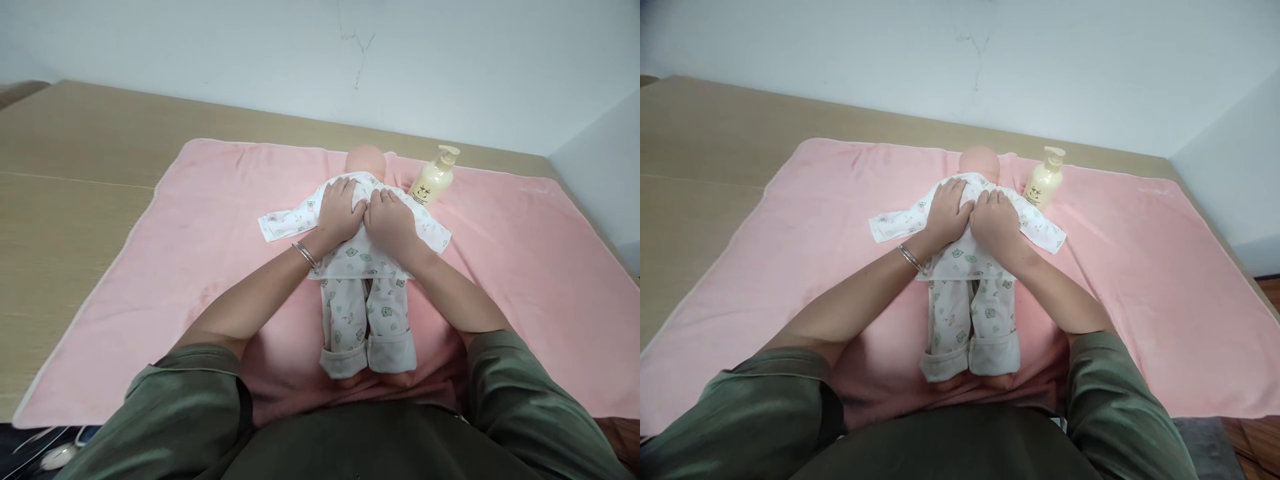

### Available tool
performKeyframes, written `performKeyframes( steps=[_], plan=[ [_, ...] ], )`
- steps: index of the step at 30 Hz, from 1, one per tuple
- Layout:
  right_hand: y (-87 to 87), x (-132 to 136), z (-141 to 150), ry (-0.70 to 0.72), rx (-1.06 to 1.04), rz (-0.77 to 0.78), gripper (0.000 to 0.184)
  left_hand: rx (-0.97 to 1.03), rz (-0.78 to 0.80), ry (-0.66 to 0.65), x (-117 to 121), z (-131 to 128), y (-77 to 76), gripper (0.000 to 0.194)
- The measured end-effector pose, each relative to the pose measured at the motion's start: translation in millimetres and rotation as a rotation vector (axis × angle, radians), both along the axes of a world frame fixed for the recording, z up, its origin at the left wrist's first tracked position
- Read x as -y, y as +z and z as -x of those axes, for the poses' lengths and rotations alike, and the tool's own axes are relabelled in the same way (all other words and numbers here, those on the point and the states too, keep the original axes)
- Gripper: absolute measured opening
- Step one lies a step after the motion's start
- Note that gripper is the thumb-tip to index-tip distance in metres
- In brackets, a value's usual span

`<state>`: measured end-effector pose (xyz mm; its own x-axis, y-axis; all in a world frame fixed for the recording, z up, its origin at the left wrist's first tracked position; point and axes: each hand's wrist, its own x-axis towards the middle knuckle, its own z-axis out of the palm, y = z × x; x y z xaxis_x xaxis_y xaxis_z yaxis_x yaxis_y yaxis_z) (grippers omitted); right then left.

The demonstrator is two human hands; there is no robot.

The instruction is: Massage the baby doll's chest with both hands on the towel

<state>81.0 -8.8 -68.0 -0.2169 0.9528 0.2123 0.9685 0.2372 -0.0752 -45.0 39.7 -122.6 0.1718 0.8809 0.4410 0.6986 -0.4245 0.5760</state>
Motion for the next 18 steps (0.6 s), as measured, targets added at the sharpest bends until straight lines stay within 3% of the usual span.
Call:
performKeyframes(
  steps=[10,18],
  plan=[
    [-11.5,-38,-21,-0.027,-0.247,0.087,0.059,-0.039,-0.106,0.004,26,-8,8.4,0.036],
    [-6.6,-10,-7,0.035,-0.059,-0.050,0.042,-0.027,0.033,0.028,-1,-2,5.9,0.047]
  ],
)
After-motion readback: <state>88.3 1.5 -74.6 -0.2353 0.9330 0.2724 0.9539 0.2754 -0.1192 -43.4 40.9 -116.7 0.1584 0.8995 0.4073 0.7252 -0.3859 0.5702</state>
